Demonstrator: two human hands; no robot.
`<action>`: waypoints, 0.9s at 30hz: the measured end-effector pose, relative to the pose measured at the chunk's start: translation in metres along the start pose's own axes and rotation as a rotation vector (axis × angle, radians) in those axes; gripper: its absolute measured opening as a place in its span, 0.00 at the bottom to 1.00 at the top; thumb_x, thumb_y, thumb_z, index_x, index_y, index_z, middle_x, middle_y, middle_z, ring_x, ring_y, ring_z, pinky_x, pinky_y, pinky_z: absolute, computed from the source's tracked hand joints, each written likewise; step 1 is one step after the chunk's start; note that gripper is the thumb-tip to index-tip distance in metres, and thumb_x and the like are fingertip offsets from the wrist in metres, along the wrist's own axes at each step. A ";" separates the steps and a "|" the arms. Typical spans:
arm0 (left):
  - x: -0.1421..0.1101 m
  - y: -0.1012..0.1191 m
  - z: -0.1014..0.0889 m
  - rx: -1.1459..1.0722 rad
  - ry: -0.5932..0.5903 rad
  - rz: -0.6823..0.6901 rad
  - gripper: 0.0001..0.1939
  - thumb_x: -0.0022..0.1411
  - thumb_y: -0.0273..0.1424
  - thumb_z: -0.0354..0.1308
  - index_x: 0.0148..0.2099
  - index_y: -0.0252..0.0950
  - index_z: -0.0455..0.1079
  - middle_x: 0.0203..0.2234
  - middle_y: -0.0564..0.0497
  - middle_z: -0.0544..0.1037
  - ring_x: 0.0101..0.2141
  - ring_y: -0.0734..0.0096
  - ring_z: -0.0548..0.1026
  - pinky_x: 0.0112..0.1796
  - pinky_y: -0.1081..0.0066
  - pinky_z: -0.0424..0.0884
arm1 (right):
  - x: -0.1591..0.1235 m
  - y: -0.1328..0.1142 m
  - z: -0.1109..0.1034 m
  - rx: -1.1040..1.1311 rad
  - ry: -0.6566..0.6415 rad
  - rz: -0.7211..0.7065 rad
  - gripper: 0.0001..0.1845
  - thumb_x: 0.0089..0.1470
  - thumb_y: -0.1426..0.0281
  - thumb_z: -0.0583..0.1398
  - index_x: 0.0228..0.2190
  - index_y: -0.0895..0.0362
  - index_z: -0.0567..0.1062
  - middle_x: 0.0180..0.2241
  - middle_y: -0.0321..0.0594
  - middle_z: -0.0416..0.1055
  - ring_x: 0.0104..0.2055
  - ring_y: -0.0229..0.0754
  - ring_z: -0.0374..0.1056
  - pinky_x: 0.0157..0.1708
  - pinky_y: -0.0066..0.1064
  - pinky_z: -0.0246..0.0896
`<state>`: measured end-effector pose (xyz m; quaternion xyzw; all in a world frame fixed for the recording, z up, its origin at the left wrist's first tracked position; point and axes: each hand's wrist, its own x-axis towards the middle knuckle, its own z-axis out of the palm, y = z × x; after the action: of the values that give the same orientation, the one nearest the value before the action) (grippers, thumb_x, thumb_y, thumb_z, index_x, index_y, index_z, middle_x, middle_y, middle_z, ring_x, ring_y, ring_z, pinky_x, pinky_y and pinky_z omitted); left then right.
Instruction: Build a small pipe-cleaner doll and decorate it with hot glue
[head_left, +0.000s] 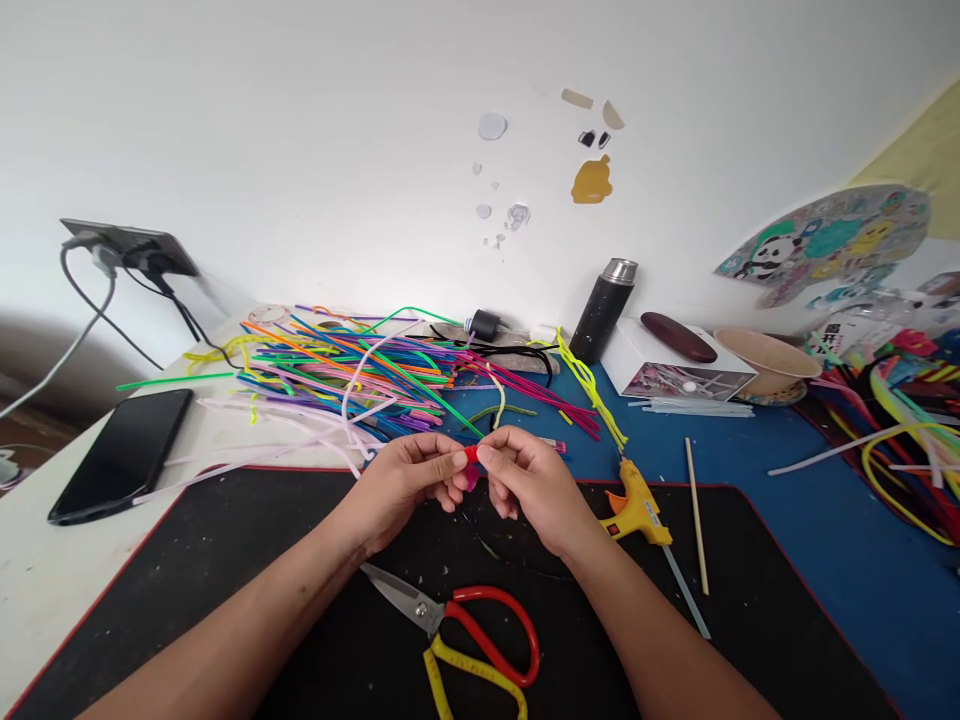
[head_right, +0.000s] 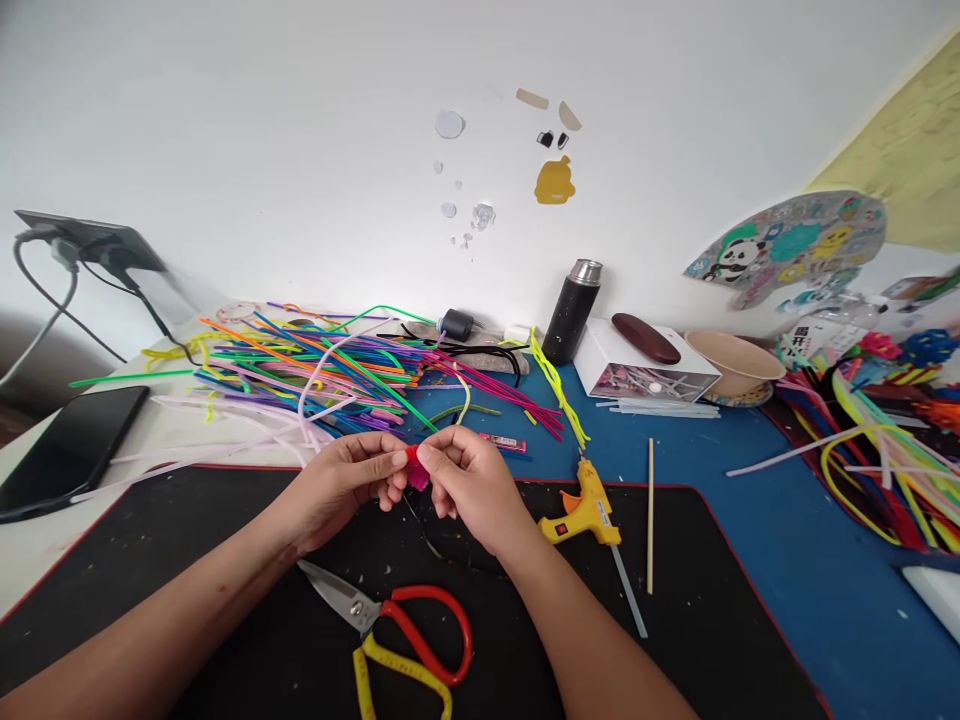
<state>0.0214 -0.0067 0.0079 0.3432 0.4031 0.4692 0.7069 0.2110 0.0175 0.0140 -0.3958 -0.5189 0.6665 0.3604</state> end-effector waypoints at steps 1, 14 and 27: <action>0.000 -0.001 0.000 0.002 -0.002 -0.001 0.21 0.50 0.42 0.81 0.31 0.32 0.79 0.23 0.51 0.80 0.22 0.77 0.75 0.25 0.78 0.72 | 0.000 0.000 0.000 0.003 0.000 0.003 0.22 0.57 0.49 0.69 0.34 0.55 0.75 0.17 0.25 0.65 0.16 0.32 0.60 0.16 0.24 0.48; 0.001 -0.002 -0.003 -0.056 -0.003 0.051 0.22 0.53 0.45 0.79 0.36 0.32 0.79 0.25 0.49 0.83 0.25 0.74 0.78 0.27 0.77 0.74 | 0.001 0.002 -0.001 0.212 -0.011 0.057 0.21 0.55 0.54 0.73 0.31 0.55 0.74 0.17 0.24 0.62 0.15 0.31 0.58 0.15 0.23 0.46; -0.001 -0.001 -0.002 0.008 -0.058 0.002 0.23 0.55 0.48 0.77 0.31 0.33 0.76 0.24 0.51 0.79 0.25 0.74 0.77 0.27 0.77 0.74 | 0.000 0.004 0.002 0.206 -0.038 0.073 0.20 0.55 0.54 0.73 0.32 0.55 0.74 0.17 0.24 0.62 0.15 0.31 0.58 0.15 0.23 0.46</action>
<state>0.0199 -0.0074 0.0067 0.3601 0.3839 0.4579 0.7165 0.2089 0.0157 0.0099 -0.3627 -0.4397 0.7362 0.3648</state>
